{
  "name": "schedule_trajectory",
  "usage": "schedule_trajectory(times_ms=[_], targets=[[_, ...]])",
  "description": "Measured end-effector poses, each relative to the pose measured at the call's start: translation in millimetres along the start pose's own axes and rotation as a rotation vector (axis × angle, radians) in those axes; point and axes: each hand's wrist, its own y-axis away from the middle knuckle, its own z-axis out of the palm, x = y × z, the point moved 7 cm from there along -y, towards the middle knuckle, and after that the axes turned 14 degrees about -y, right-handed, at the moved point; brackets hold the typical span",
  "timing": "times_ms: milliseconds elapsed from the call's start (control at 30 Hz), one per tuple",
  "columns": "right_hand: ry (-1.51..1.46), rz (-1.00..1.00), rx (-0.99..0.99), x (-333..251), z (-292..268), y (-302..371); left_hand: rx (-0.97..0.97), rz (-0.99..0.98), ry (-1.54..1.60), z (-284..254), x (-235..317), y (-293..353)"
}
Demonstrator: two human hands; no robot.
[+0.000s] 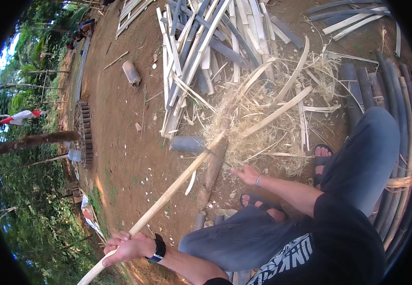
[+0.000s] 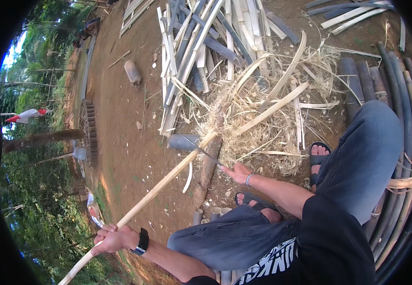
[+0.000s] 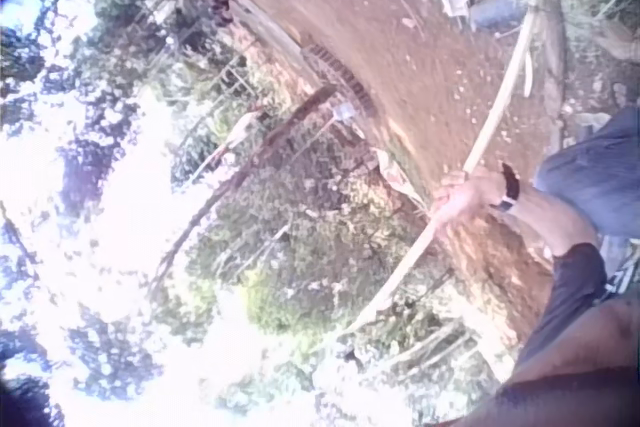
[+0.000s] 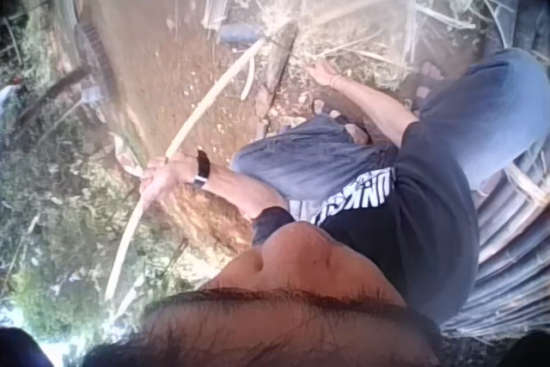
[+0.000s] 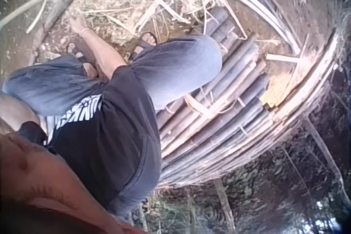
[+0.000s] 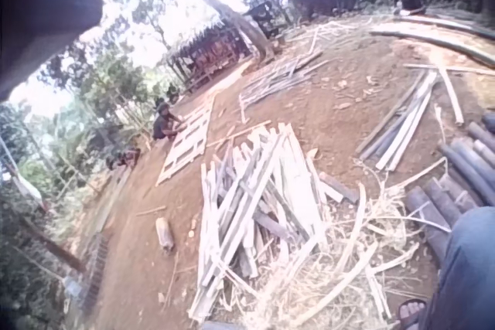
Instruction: The person uses a machete to shave and smooth the outer surface of a long piece of bamboo while sitting on a bamboo platform.
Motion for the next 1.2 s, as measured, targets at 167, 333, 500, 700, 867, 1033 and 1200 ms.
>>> schedule_trajectory(times_ms=[167,333,500,700,867,1033,1200], targets=[[-0.049,-0.382,-0.193,-95.7,80.2,64.4,-0.013,-0.017,-0.019,-0.1,-15.9,-11.4],[-0.002,-0.076,-0.057,-34.4,35.2,27.5,-0.045,0.004,-0.023,2.9,-9.9,-6.3],[-0.285,-0.106,-0.012,-54.0,64.3,37.4,-0.014,0.007,-0.031,6.6,-10.6,-5.6],[-0.196,0.007,-0.048,-42.9,29.2,38.3,-0.065,0.008,-0.03,7.5,-13.9,-10.1],[-0.144,-0.038,0.025,-52.3,43.8,27.8,-0.018,0.018,-0.065,6.9,-6.4,-6.4],[0.003,-0.38,-0.066,-76.0,54.7,40.9,-0.028,0.007,-0.06,10.8,-14.7,-12.6],[-0.063,0.096,0.163,-15.2,11.2,7.9,-0.036,-0.006,-0.043,16.4,-9.2,-3.8]])
